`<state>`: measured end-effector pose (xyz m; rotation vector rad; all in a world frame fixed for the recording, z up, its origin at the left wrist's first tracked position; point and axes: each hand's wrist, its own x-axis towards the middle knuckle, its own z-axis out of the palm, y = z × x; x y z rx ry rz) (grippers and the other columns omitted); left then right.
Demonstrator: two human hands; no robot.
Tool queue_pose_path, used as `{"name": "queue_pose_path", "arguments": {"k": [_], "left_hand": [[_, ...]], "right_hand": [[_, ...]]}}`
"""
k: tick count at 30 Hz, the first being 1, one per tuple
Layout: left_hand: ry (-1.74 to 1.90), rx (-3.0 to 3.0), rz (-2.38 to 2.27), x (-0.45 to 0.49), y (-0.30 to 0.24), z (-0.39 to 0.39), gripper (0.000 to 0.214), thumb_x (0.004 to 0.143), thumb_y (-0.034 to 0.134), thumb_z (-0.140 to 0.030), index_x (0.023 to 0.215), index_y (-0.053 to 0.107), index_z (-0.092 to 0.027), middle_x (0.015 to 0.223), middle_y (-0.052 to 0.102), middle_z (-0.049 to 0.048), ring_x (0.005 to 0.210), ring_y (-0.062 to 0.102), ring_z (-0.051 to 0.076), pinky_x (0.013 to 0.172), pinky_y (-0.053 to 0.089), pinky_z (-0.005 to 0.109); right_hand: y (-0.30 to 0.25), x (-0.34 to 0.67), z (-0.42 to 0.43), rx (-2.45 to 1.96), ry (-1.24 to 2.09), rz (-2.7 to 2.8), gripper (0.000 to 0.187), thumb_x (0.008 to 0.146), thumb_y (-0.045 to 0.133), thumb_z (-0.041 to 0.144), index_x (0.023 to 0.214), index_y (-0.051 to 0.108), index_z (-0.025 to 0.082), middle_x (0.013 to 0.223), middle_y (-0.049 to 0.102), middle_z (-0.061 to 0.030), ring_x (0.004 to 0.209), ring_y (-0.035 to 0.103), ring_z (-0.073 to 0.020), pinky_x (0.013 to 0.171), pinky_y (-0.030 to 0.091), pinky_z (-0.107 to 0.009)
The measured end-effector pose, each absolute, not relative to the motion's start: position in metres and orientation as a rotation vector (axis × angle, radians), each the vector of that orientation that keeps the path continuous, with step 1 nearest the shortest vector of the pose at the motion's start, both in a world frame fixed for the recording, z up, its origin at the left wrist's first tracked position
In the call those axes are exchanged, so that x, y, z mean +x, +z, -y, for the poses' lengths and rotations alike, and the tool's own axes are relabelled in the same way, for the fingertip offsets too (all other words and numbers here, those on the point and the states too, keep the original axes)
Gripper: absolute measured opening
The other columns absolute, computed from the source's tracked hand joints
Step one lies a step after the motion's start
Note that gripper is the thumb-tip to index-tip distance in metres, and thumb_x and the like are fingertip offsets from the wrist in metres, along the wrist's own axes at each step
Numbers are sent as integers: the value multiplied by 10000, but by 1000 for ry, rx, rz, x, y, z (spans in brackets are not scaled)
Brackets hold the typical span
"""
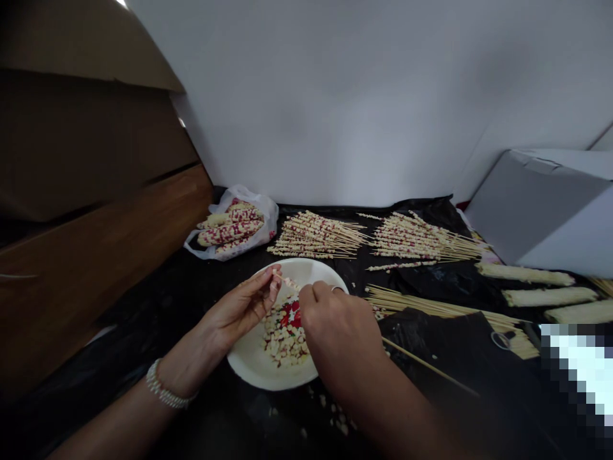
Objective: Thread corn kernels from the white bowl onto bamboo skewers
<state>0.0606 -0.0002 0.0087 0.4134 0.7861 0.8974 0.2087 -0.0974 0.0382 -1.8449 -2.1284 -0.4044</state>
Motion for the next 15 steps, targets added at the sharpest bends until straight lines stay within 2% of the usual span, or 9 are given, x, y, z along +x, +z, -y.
{"name": "queue_pose_path", "arguments": {"k": [15], "left_hand": [[902, 421, -798, 61, 10, 2, 150, 829, 573, -28, 886, 686, -109, 800, 697, 43, 707, 651, 66, 694, 533, 132]], "right_hand": [[36, 208, 99, -1781, -506, 2119, 143, 726, 508, 56, 719, 587, 175, 647, 591, -28, 490, 481, -151, 473, 155, -279]]}}
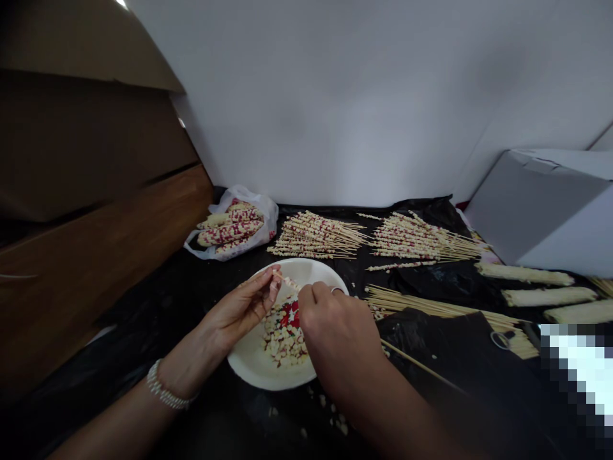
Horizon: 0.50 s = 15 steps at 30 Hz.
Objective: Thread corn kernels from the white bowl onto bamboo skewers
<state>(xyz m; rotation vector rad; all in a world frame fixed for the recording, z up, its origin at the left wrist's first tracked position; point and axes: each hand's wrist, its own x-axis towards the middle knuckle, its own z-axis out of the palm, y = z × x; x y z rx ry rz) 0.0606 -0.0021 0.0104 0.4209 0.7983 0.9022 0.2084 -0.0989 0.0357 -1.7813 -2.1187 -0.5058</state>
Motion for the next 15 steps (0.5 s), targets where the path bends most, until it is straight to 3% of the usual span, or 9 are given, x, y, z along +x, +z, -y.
{"name": "queue_pose_path", "arguments": {"k": [15], "left_hand": [[948, 469, -792, 63, 5, 1, 168, 820, 559, 8, 882, 692, -74, 783, 696, 67, 658, 661, 78, 639, 558, 133]], "right_hand": [[38, 205, 100, -1836, -472, 2163, 175, 724, 493, 30, 741, 595, 170, 655, 603, -36, 503, 531, -169, 464, 164, -283]]}}
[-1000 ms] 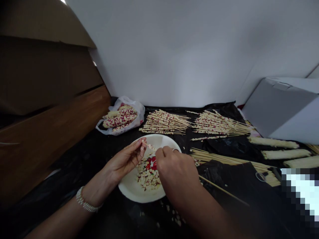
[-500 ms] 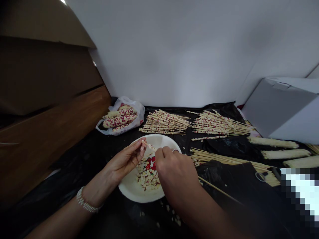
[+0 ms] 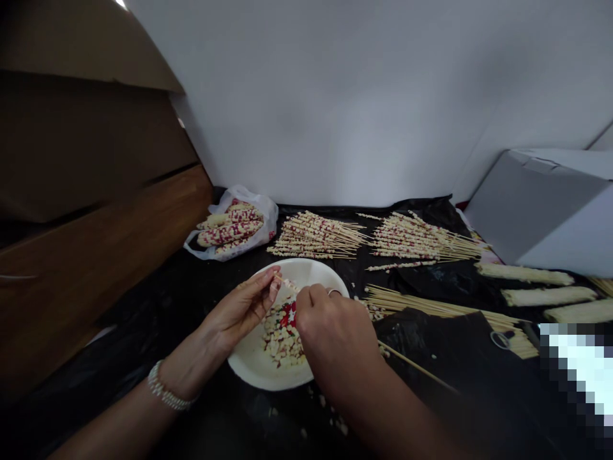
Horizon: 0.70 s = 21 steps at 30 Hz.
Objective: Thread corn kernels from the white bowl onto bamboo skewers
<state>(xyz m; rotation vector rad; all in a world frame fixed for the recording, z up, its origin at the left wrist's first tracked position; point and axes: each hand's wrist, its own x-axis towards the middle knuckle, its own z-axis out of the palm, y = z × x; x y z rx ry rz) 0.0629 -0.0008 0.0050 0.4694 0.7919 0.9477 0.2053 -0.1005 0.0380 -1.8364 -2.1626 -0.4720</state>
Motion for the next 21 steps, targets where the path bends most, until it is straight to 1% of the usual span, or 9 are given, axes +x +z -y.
{"name": "queue_pose_path", "arguments": {"k": [3, 6, 11, 17, 21], "left_hand": [[934, 442, -811, 65, 4, 3, 156, 820, 561, 5, 868, 691, -68, 763, 689, 60, 638, 654, 70, 618, 549, 119], [940, 421, -845, 66, 6, 3, 156, 824, 564, -6, 867, 690, -89, 754, 688, 45, 634, 647, 62, 620, 539, 114], [941, 427, -819, 64, 8, 1, 158, 845, 551, -35, 857, 689, -113, 754, 690, 36, 646, 642, 54, 651, 534, 118], [935, 430, -802, 63, 5, 2, 155, 831, 566, -25, 874, 687, -112, 778, 696, 52, 673, 648, 69, 656, 536, 126], [932, 393, -809, 63, 7, 3, 155, 828, 568, -25, 864, 688, -117, 790, 694, 49, 687, 647, 68, 676, 536, 132]], "right_hand": [[33, 204, 99, -1765, -554, 2132, 171, 697, 503, 21, 726, 589, 166, 639, 587, -35, 515, 528, -171, 468, 172, -287], [30, 203, 100, -1714, -609, 2117, 189, 658, 491, 3, 707, 578, 163, 627, 570, -33, 513, 516, -171, 474, 165, -293], [34, 204, 102, -1778, -552, 2147, 177, 695, 491, 23, 747, 590, 160, 652, 586, -40, 498, 507, -167, 465, 161, -286], [35, 205, 100, -1803, -535, 2157, 177, 702, 494, 22, 749, 593, 161, 652, 594, -41, 507, 535, -187, 455, 166, -284], [32, 205, 100, -1788, -551, 2136, 164, 703, 500, 28, 725, 584, 167, 634, 585, -35, 491, 530, -185, 452, 165, -284]]}}
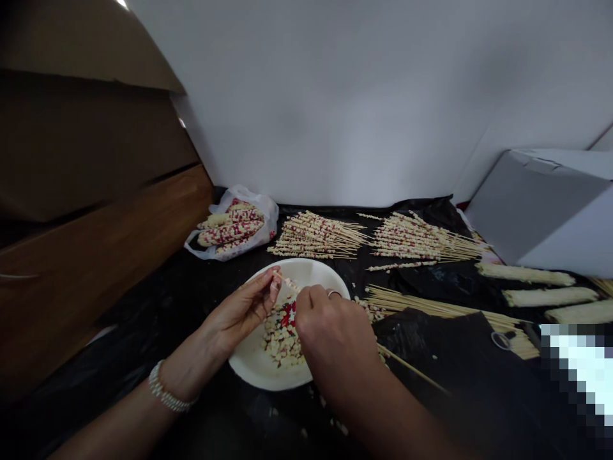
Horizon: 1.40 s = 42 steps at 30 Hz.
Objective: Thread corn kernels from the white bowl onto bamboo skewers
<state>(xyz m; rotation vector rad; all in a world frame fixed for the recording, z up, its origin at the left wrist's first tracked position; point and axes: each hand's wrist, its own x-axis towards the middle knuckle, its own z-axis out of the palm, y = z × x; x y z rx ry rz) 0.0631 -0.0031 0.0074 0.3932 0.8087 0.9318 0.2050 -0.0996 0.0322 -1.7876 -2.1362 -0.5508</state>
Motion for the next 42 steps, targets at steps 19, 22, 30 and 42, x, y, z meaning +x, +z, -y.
{"name": "queue_pose_path", "arguments": {"k": [19, 22, 30, 42], "left_hand": [[918, 408, -799, 61, 2, -1, 139, 828, 559, -13, 865, 673, -84, 769, 679, 61, 656, 649, 75, 633, 542, 127], [935, 372, -810, 63, 2, 0, 161, 829, 547, -3, 888, 673, -85, 763, 681, 52, 655, 650, 71, 643, 542, 123], [880, 306, -823, 69, 9, 8, 144, 837, 549, -13, 829, 671, -89, 724, 688, 42, 631, 647, 69, 626, 538, 124], [908, 354, -754, 58, 15, 4, 121, 846, 561, -53, 883, 666, -98, 813, 687, 49, 691, 663, 89, 675, 555, 172]], "right_hand": [[35, 211, 97, -1690, -563, 2171, 181, 725, 459, 34, 721, 586, 163, 637, 590, -36, 519, 526, -174, 472, 201, -287], [32, 209, 98, -1681, -559, 2173, 200, 709, 460, 18, 743, 603, 153, 651, 592, -44, 525, 535, -185, 469, 211, -295], [25, 207, 94, -1643, -603, 2147, 239, 677, 439, -21, 714, 587, 162, 634, 571, -28, 535, 546, -184, 461, 208, -301], [30, 211, 94, -1848, -506, 2147, 203, 780, 486, 71, 883, 633, 167, 713, 628, -34, 536, 568, -180, 453, 227, -296]]}}
